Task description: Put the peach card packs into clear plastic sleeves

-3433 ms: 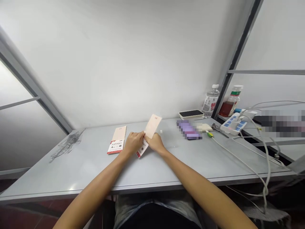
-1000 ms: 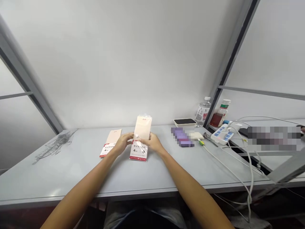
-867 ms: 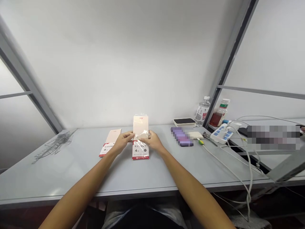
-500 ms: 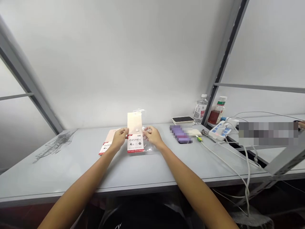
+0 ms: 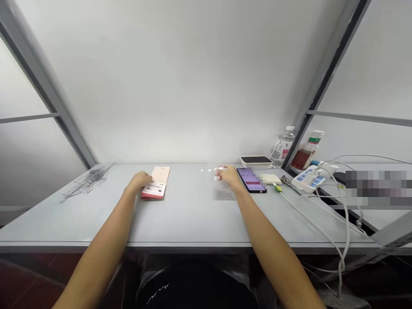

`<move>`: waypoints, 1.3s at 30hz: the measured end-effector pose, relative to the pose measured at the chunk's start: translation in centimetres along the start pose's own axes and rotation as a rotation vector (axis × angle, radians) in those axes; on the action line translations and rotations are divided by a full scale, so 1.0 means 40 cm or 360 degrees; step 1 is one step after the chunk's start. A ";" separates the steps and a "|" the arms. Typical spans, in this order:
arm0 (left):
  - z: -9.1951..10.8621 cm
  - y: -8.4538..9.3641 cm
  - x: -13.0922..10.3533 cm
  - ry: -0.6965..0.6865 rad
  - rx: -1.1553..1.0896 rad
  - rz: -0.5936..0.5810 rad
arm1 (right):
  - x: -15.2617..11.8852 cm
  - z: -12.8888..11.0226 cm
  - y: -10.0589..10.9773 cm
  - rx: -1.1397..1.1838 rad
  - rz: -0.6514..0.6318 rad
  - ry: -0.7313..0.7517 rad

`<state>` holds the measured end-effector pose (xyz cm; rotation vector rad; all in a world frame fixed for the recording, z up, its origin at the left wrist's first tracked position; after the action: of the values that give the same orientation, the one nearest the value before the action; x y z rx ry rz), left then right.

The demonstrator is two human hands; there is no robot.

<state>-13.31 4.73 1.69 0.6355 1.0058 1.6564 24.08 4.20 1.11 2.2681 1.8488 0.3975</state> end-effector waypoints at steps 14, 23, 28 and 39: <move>0.076 -0.025 -0.057 -0.0354 -0.0136 0.0202 | -0.010 0.046 0.045 -0.1564 0.0037 -0.0115; 0.185 -0.121 -0.112 -0.0862 -0.0222 -0.0049 | -0.030 -0.009 0.009 -0.1043 0.0091 0.0230; 0.189 -0.121 -0.116 -0.0899 -0.0168 -0.0049 | -0.052 -0.013 -0.041 -0.0991 0.0017 0.0297; 0.110 -0.033 -0.081 -0.0188 0.0122 0.0183 | -0.024 0.001 0.029 -0.1233 0.0213 0.0063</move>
<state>-8.08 3.11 3.00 0.8461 0.9662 1.6648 24.99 3.03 1.35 1.8315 1.2327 0.9821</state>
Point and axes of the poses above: each hand's wrist, its own x-axis towards the middle knuckle, its own y-axis out of the back of the hand, z = x × y, the point moved 4 cm from there along x, towards the middle knuckle, and after that the axes turned 1 degree about -y, right-handed, at the moved point
